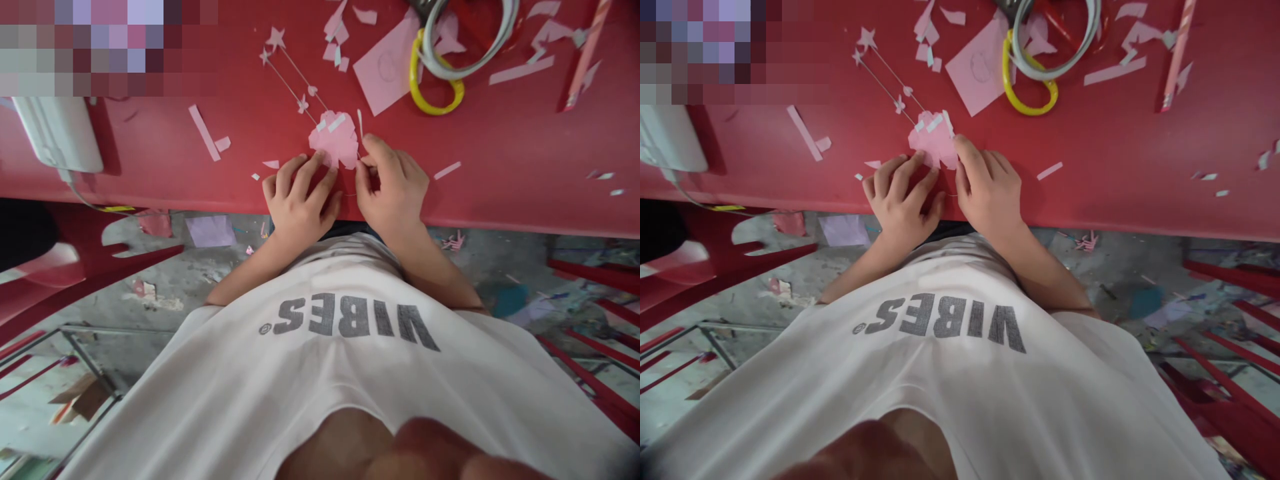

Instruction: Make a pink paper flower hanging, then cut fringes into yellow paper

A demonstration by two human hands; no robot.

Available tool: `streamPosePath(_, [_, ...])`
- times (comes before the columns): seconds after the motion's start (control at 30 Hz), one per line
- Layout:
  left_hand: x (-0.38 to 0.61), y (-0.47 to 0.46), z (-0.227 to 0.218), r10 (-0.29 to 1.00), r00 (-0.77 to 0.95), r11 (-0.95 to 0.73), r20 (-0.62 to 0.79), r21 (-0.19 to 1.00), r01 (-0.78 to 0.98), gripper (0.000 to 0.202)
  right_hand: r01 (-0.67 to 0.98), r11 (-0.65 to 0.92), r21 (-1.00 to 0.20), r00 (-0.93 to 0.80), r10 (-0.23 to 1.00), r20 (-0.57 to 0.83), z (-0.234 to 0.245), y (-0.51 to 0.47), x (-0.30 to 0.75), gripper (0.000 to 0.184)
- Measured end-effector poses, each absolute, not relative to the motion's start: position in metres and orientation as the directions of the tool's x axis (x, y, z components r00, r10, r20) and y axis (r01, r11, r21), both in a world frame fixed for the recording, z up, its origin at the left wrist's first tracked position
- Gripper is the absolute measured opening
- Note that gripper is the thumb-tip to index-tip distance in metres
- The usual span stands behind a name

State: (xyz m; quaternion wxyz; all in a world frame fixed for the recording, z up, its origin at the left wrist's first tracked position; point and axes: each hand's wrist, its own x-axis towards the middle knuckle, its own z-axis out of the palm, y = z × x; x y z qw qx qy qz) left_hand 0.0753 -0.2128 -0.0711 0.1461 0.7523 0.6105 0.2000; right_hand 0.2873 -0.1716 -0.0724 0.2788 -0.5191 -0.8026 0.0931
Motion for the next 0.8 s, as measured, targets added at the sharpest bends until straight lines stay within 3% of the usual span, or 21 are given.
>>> streamPosePath(0.47, [0.080,-0.209,-0.067,0.989,0.121,-0.146,0.082,0.484,0.863,0.038,0.795,0.465,-0.389,-0.330,0.870,0.366,-0.071,-0.171,0.288,0.034])
streamPosePath(0.63, [0.081,-0.207,-0.063,0.993,0.110,-0.120,0.049,0.500,0.857,0.037,0.786,0.419,-0.453,-0.327,0.905,0.271,-0.067,-0.175,0.289,0.038])
streamPosePath(0.8, [0.082,-0.205,-0.058,0.995,0.092,-0.060,-0.029,0.552,0.831,0.038,0.796,0.437,-0.419,-0.357,0.898,0.258,-0.061,-0.175,0.288,0.043])
